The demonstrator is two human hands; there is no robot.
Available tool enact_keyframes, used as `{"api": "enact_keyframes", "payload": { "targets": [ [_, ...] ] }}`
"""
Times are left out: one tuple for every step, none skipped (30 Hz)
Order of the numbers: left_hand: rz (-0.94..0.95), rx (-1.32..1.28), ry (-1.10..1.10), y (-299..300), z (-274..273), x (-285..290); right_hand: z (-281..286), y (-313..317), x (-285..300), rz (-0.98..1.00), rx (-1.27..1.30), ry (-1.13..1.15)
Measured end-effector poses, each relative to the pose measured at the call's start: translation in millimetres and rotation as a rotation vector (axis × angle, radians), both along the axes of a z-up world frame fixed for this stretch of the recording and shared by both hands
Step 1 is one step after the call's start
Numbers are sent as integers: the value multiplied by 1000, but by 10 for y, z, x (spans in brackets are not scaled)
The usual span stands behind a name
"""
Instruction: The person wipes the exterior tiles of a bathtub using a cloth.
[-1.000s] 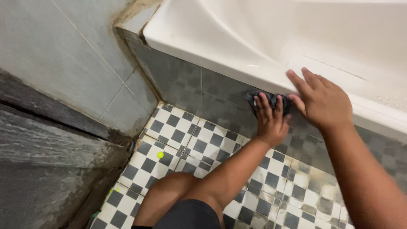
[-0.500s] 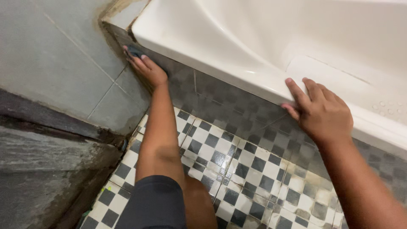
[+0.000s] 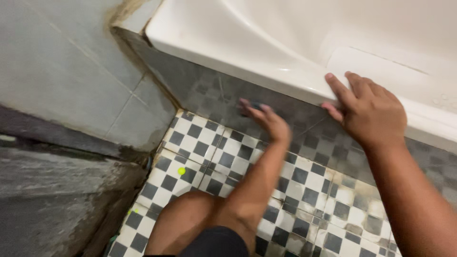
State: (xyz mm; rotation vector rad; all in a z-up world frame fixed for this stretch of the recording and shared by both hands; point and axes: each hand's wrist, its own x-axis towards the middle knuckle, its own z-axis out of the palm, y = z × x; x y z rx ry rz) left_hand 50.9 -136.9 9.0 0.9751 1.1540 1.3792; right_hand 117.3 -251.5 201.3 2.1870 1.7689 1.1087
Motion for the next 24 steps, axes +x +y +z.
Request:
{"api": "enact_keyframes", "payload": {
  "targets": [
    [47, 5, -31, 344, -3, -114, 12, -13, 37, -10, -5, -5],
    [132, -3, 36, 722, -15, -229, 7, -14, 57, 6, -17, -29],
    [225, 136, 60, 1069, -46, -367, 4, -15, 60, 21, -29, -53],
    [276, 272, 3, 1468, -69, -533, 6, 1, 41, 27, -33, -50],
    [327, 376, 6, 1858, -106, -741, 18, 0, 12, 39, -8, -54],
    [306, 386, -2, 2150, -181, -947, 43, 2, 7, 45, 18, -63],
    [286, 396, -11, 2413, -273, -1121, 65, 33, 21, 44, 14, -64],
    [284, 386, -8, 2633, -396, -1252, 76, 53, 30, 37, -6, -87],
    [271, 414, -60, 2814, -540, -1346, 74, 68, 29, 29, -27, -111],
    [264, 442, -110, 2885, -723, -1395, 74, 52, 19, 34, -36, -108],
    [268, 247, 102, 2844, -938, -1400, 86, 5, -1, 9, -45, -93],
    [272, 57, 301, 2867, -1096, -1395, 94, 6, -21, -14, -46, -85],
    [172, -141, 33, 2811, -1250, -1405, 88, 25, -46, -6, -46, -90],
    [59, -330, -241, 2723, -1362, -1372, 97, 36, -52, -1, -39, -99],
    [57, -354, -324, 2649, -1419, -1357, 106, 48, -44, 5, -32, -108],
    [49, -382, -402, 2560, -1428, -1324, 102, 38, -38, -2, -31, -117],
    [41, -381, -409, 2545, -1354, -1312, 91, 31, -31, -6, -29, -110],
    [6, -465, -427, 2543, -1229, -1364, 72, 32, -36, -7, -30, -99],
    [-29, -549, -444, 2507, -1061, -1387, 68, 31, -27, -11, -31, -102],
    [-16, -406, -417, 2521, -817, -1349, 63, 33, -15, 0, -26, -121],
    [-5, -264, -389, 2512, -555, -1314, 59, 26, -10, 11, -21, -141],
    [0, -66, -292, 2433, -321, -1305, 55, 30, -11, 12, -17, -142],
    [6, 130, -193, 2338, -111, -1251, 52, 31, -21, 11, -12, -129],
    [52, 296, 29, 2255, 59, -1187, 58, 21, -30, 10, -11, -117]
  ]
}}
